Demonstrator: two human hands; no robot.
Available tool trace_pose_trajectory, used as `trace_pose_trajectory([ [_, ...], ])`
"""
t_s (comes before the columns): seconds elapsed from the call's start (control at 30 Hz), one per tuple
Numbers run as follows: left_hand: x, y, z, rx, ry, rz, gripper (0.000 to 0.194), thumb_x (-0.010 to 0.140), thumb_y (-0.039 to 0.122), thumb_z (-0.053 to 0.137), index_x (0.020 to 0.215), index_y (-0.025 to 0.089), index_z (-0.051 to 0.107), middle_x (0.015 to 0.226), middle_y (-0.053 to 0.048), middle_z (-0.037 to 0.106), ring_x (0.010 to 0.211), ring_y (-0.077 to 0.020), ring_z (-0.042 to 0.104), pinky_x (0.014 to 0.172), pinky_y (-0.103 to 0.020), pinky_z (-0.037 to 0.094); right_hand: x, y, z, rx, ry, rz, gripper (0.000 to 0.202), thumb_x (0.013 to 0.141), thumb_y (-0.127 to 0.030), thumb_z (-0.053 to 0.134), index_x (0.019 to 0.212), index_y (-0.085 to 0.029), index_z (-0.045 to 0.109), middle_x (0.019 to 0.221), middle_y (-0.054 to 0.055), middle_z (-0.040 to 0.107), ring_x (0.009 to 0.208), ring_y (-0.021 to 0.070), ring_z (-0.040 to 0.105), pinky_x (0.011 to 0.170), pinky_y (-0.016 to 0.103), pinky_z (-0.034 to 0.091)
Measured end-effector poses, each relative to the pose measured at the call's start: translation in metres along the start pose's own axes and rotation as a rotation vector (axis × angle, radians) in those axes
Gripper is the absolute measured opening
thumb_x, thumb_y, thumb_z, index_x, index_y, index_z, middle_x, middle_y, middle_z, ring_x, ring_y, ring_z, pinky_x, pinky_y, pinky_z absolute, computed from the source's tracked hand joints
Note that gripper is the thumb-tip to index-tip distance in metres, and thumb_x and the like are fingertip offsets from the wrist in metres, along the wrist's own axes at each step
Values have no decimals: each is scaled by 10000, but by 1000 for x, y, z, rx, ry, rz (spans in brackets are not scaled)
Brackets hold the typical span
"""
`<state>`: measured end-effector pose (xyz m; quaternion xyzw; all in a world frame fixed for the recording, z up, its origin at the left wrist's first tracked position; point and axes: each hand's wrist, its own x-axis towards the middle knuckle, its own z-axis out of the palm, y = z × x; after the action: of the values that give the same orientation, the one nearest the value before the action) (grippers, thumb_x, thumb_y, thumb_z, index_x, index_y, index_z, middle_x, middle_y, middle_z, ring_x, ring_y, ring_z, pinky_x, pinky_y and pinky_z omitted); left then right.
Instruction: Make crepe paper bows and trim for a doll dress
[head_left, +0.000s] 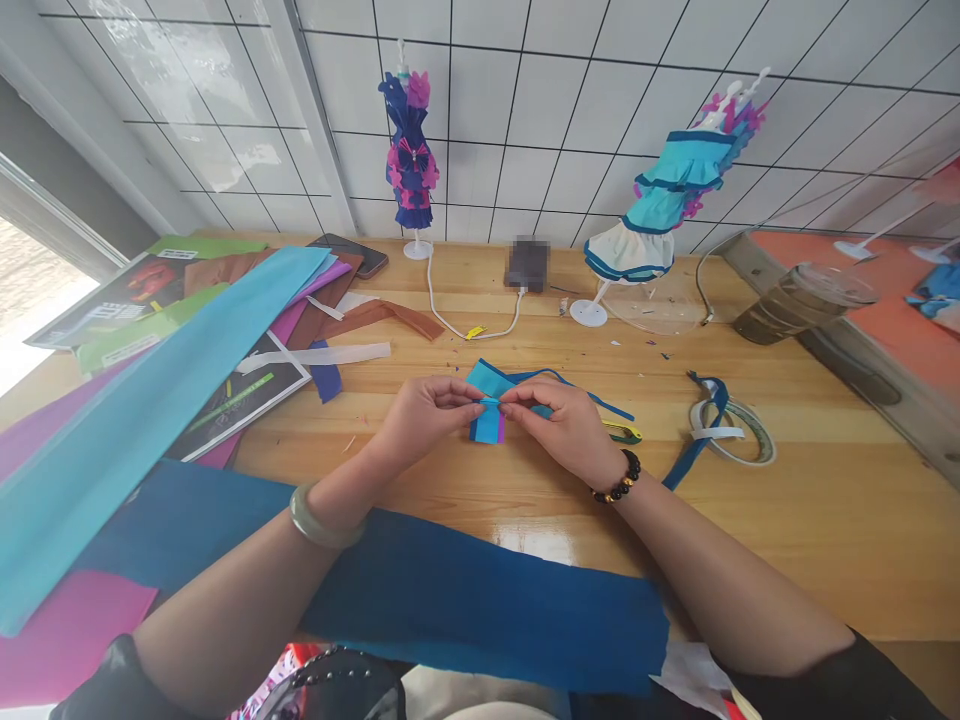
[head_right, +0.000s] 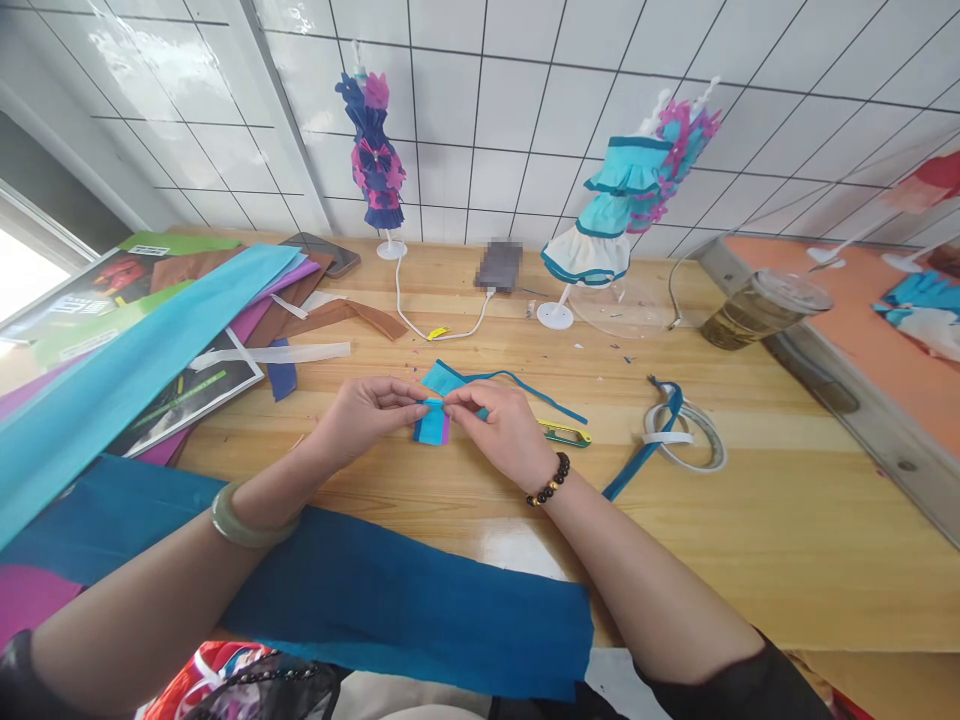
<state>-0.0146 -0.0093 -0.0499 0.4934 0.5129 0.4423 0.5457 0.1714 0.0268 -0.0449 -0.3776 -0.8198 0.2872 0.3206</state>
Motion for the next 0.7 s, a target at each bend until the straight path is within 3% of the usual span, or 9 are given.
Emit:
trace_pose_trajectory([
  [0.7,1,-7,-1,255,7,102,152,711,273,621,788,159,684,750,-18,701,700,-145,642,625,-210,505,0,2,-3,-77,-90,-37,100,833,-212,526,813,-192,621,781,18,636,745,146,551,698,274,414],
])
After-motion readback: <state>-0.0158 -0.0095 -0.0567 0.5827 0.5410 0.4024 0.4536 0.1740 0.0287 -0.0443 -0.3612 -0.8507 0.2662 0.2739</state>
